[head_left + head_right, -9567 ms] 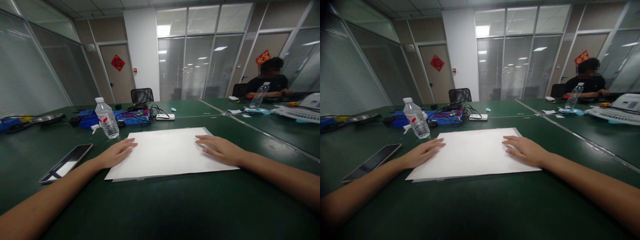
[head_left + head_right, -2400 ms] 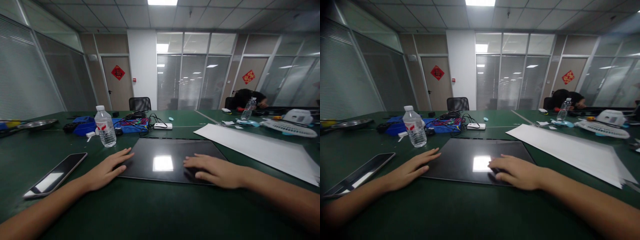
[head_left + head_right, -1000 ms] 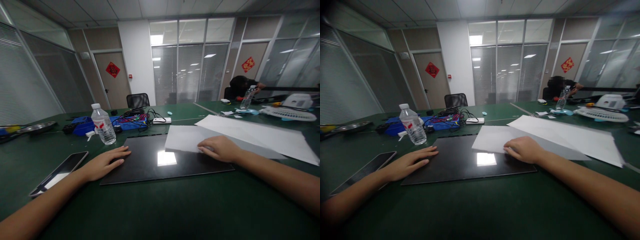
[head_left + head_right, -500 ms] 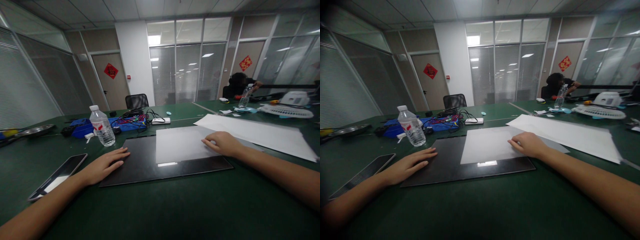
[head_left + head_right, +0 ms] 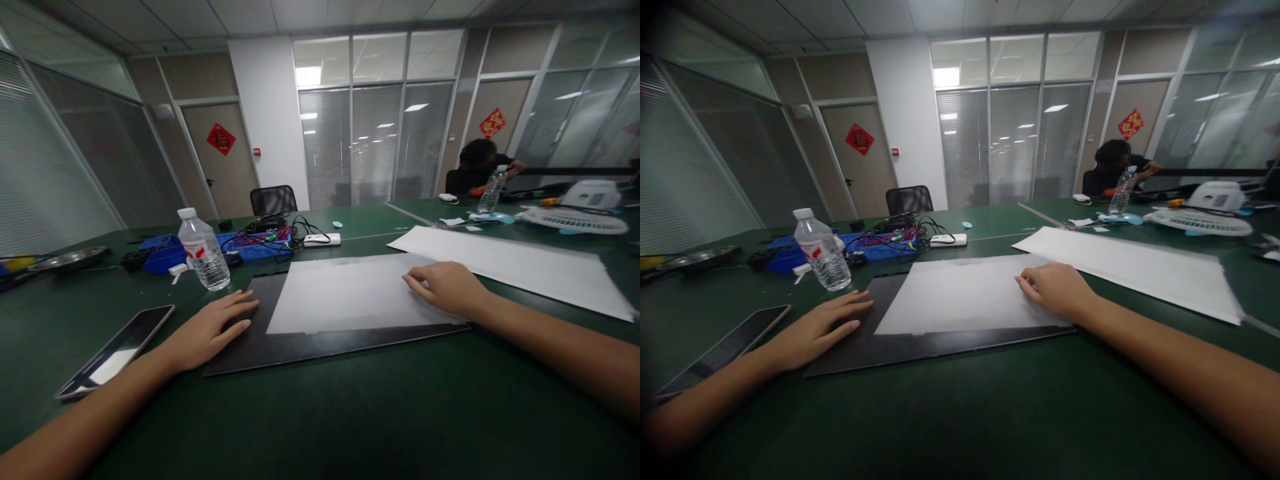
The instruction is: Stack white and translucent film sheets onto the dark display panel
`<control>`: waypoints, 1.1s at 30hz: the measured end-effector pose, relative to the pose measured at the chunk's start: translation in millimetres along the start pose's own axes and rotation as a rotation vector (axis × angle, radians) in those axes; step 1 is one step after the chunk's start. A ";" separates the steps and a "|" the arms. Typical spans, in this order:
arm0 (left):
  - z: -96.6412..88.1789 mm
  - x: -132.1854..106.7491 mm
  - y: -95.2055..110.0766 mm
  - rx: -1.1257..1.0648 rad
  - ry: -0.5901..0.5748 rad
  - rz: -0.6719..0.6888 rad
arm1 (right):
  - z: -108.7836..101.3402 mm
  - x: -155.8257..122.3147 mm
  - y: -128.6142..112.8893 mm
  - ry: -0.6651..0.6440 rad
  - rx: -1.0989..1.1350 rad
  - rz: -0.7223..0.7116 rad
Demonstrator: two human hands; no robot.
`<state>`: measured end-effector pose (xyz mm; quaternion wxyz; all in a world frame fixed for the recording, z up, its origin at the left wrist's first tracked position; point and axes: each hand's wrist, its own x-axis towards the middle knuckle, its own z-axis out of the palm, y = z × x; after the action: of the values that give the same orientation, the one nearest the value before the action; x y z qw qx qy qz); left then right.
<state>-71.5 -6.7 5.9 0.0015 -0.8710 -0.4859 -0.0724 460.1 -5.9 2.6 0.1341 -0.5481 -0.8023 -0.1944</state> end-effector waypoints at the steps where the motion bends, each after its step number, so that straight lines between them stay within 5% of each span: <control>1: -0.6 0.1 -1.2 0.012 0.000 -0.009 | 0.6 -0.1 2.1 -0.013 0.005 -0.014; 11: 4.0 -1.6 -11.3 -0.004 0.007 0.017 | -2.8 -2.0 -12.3 -0.047 0.325 -0.406; 23: 10.8 -1.3 -14.9 -0.077 -0.057 -0.040 | -2.8 -6.4 -9.1 -0.193 0.544 -0.410; 33: 12.0 -0.3 -20.1 -0.102 -0.087 -0.015 | 5.5 -5.6 -1.8 -0.152 0.560 -0.445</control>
<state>-87.2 4.6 -7.4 -0.0644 -0.8687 -0.4876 -0.0591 460.5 -8.5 -5.0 0.1736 -0.3152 -0.9317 0.0497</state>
